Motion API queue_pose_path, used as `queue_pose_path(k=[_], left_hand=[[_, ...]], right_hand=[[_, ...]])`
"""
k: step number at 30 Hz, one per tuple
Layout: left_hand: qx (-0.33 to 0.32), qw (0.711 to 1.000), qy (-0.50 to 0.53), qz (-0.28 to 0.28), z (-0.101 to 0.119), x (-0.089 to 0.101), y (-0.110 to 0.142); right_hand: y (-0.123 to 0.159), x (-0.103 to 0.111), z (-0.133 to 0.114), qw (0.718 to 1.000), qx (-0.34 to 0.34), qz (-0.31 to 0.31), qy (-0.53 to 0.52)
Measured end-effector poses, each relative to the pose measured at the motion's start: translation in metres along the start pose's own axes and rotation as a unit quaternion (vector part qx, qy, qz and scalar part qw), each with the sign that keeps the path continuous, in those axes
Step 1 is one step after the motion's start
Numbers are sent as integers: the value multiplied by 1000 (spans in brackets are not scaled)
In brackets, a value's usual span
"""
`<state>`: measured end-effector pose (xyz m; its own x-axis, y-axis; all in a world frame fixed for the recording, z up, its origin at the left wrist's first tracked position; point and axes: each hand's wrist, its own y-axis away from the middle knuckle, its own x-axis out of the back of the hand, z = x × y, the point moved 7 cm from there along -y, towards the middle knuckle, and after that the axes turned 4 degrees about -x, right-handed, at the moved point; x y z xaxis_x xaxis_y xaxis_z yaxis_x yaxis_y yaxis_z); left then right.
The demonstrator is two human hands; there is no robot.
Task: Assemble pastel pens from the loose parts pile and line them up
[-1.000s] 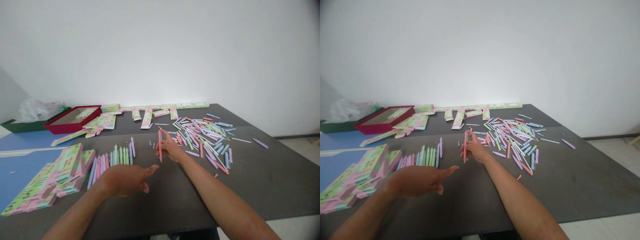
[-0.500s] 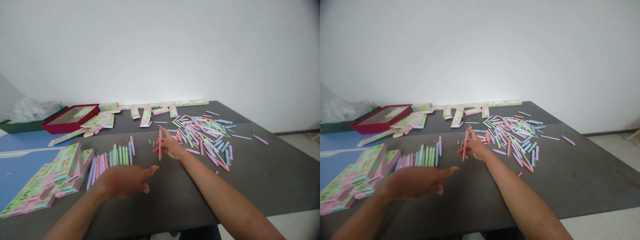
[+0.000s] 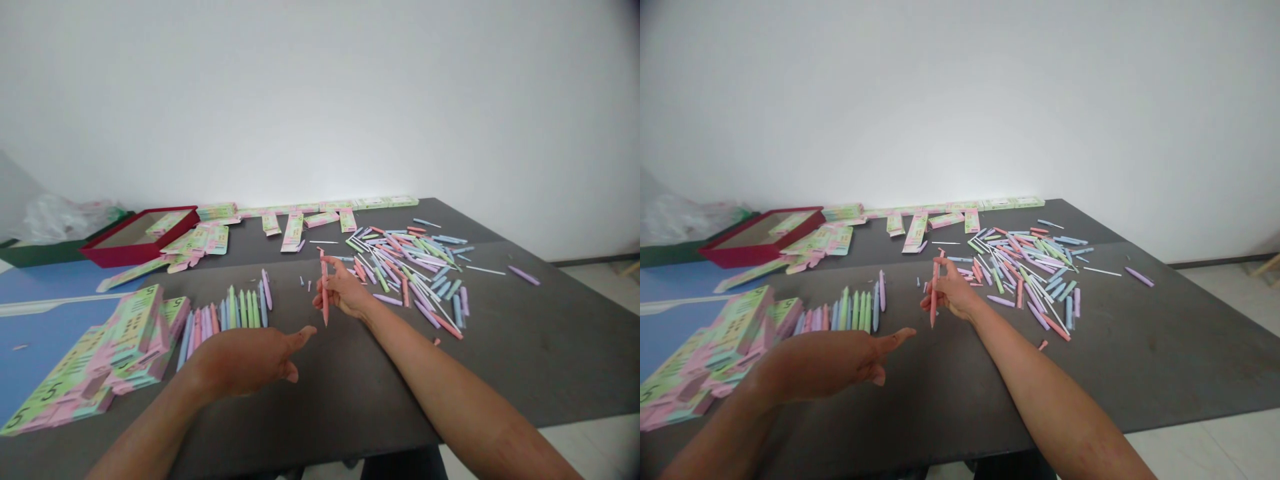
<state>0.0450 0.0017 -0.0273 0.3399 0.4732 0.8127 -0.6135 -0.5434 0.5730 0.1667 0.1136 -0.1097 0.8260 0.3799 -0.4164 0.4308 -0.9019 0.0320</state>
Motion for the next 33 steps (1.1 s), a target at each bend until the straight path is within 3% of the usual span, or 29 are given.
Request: queue_pose_path(k=[4, 8, 10, 15, 17, 23, 27, 33], left_hand=[[1, 1000, -1, 10, 0, -1, 4], [-13, 999, 10, 43, 0, 0, 10], [-17, 998, 23, 53, 0, 1, 12], [-11, 995, 45, 90, 0, 4, 16], [4, 993, 49, 106, 0, 6, 19], [-11, 990, 66, 122, 5, 1, 24], [-55, 979, 75, 183, 10, -5, 22], [-99, 972, 81, 199, 13, -17, 12]], right_hand=[[0, -2, 3, 998, -3, 27, 58], [-13, -3, 9, 974, -17, 109, 198], [-28, -8, 10, 933, -29, 150, 326], [-79, -41, 3, 771, -19, 202, 603], [-98, -54, 9, 745, -30, 196, 637], [-118, -77, 37, 707, -36, 159, 688], [-108, -80, 43, 683, -41, 150, 714], [-85, -81, 42, 665, -64, 151, 729]])
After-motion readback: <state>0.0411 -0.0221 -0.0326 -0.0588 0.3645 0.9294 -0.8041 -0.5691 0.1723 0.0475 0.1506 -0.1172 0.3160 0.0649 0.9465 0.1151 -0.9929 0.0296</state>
